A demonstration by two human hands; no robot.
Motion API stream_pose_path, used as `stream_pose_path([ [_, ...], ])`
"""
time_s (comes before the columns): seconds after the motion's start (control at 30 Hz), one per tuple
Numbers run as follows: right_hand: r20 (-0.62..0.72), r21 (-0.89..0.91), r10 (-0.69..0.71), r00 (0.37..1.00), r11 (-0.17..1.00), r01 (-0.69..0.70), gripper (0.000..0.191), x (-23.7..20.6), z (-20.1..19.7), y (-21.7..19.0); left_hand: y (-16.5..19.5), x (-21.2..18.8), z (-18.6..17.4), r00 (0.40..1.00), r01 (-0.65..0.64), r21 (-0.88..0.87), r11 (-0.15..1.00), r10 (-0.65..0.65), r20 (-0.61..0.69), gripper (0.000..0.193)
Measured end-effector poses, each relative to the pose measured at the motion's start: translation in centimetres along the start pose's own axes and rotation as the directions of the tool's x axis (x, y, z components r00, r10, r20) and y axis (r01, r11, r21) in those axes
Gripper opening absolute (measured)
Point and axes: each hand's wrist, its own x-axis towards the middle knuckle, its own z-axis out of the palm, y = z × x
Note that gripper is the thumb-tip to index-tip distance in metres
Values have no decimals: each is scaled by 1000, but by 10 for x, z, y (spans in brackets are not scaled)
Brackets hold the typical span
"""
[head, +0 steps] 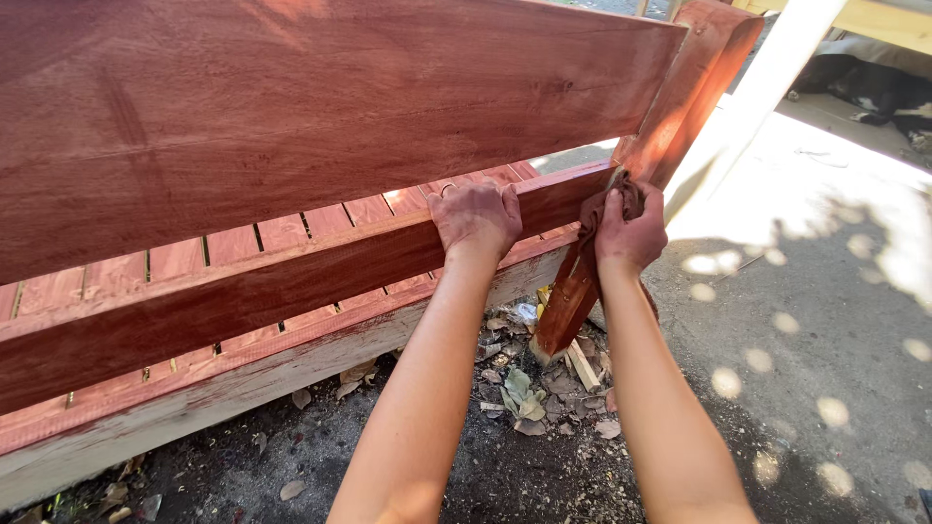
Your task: The person applies a reddish wood stain or preservative to a slatted wooden bench and its frame outdoors, rubbing the liquid in by hand with a cloth. They work along the rails, seat slats and edges, repositioning around the structure to coat untreated bare wood sections.
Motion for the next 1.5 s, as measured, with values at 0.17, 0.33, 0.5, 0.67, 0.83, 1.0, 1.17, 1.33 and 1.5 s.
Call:
stream_pose_path([
  [0.17,-131,109,-63,989,991,77,32,-8,13,-22,-1,3,3,1000,1,-21,1000,-2,-20,52],
  [0.33,-215,191,-62,975,976,104,25,-11,27,-27,-3,3,9,996,8,-36,999,-12,-92,49],
  [0.5,-389,124,-213,896,952,280,29,-21,53,-18,-4,2,11,998,-7,-49,999,4,-55,51],
  [0.67,-307,188,-167,937,954,232,46,-21,54,-7,-5,3,15,997,-17,-36,999,14,-73,51],
  [0.83,-305,81,-302,903,937,340,56,-28,48,-3,-5,2,26,982,-27,-30,999,21,-188,49],
  [1.0,-311,77,-334,890,924,374,57,-26,38,-5,-6,3,29,966,-35,-35,999,24,-259,46],
  [1.17,-261,149,-389,883,888,435,49,-8,25,-6,-7,0,29,959,-37,-28,999,27,-283,45],
  [1.33,-215,33,-369,904,923,384,35,-5,31,1,-6,-2,28,959,-42,-27,999,33,-281,45],
  [1.5,-226,-7,-449,864,888,460,39,-21,40,17,-5,-4,22,966,-41,-14,999,36,-257,44],
])
